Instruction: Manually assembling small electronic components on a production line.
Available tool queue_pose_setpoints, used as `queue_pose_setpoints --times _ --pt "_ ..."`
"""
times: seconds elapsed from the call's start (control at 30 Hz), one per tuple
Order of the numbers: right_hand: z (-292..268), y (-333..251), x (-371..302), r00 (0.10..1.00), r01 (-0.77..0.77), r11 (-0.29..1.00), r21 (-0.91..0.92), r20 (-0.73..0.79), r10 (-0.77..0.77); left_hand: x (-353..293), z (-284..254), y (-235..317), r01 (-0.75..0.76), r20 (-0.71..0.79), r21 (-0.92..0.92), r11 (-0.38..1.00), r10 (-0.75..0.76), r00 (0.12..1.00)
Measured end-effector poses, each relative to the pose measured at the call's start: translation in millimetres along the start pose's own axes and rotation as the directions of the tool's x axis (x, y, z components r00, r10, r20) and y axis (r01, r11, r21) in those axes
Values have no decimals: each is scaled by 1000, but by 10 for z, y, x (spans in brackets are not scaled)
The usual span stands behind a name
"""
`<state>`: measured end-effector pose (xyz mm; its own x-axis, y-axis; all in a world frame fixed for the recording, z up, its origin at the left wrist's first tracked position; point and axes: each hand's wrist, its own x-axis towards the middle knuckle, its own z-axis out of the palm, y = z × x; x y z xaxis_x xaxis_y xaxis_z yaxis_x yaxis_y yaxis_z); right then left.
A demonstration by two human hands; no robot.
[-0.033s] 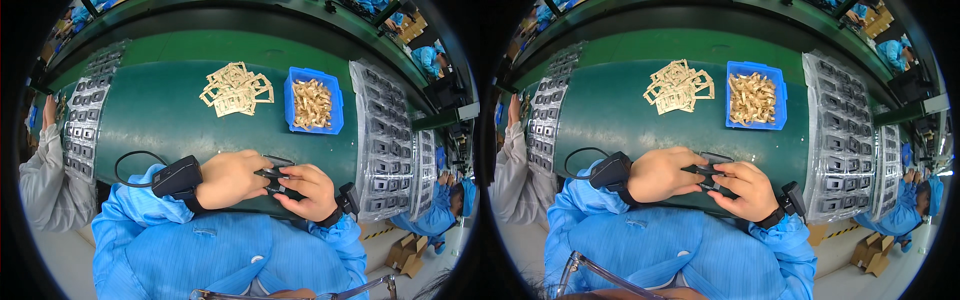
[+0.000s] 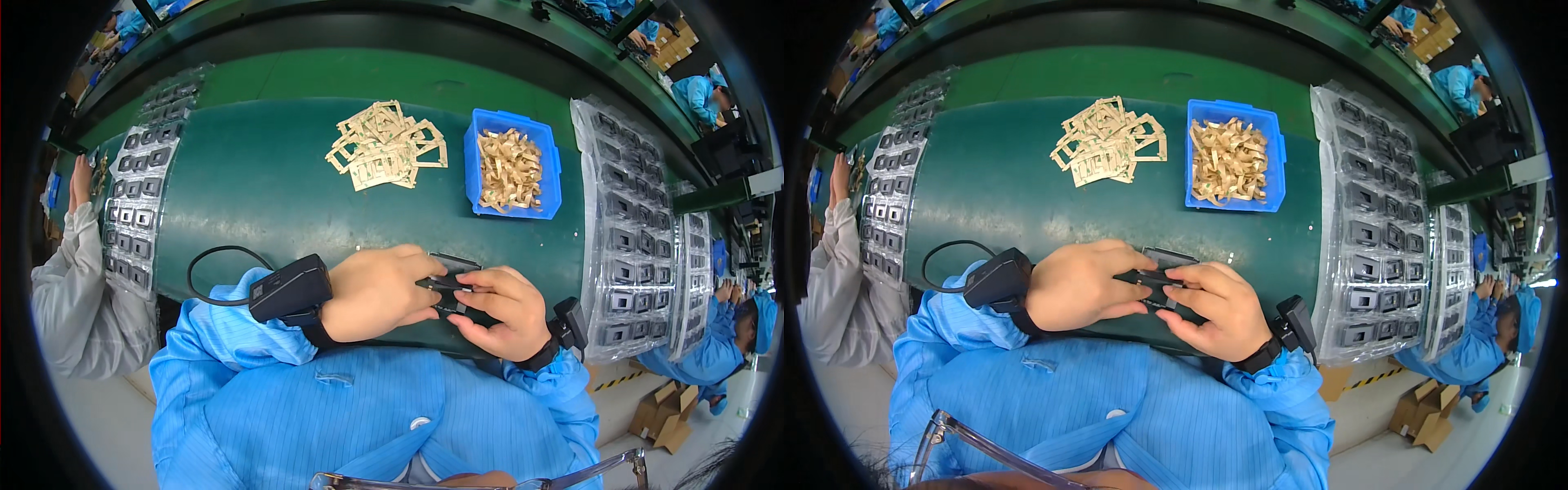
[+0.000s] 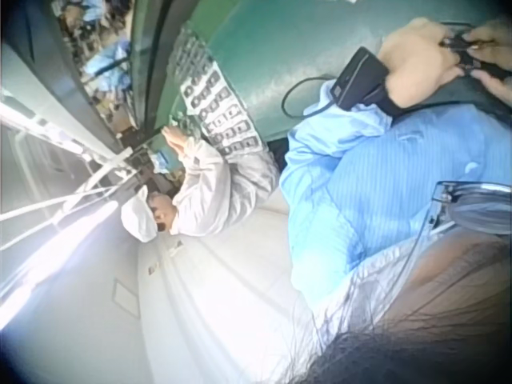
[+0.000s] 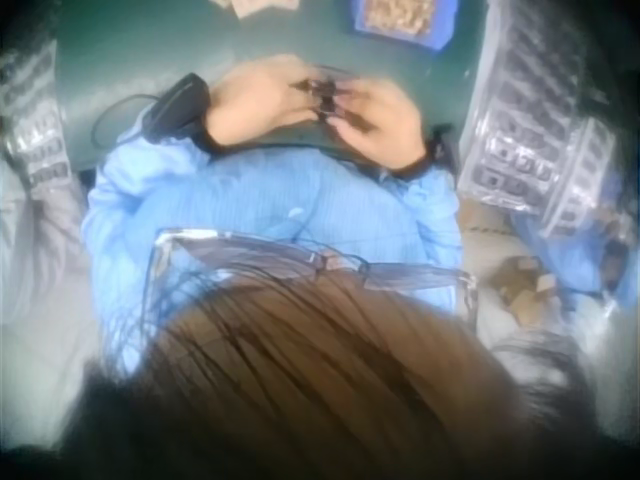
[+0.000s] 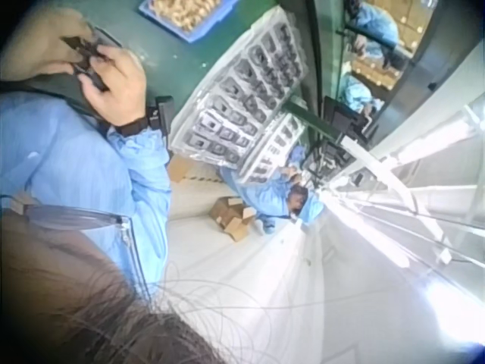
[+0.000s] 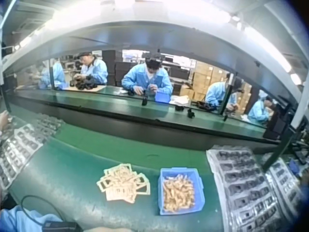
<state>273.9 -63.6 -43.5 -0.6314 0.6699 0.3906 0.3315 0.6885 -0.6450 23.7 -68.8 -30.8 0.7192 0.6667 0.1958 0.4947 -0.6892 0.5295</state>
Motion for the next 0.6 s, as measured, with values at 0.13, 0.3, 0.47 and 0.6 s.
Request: queue_pose_setpoints --times 0.13,0.3,0.47,0.6 --pt "5 66 34 999 -12 1000 -8 -41 12 28 85 -76 -38 -95 15 999 40 995" --pt "-44 160 112 989 -100 980 -169 -123 80 88 20 -256 13 -257 54 998 1 966" --pt "51 244 94 996 -78 981 -178 -48 70 -33 140 -382 -36 -209 58 998 48 977" --pt "52 286 81 997 -67 981 -180 -42 60 -12 233 -398 -66 -195 90 994 82 977"
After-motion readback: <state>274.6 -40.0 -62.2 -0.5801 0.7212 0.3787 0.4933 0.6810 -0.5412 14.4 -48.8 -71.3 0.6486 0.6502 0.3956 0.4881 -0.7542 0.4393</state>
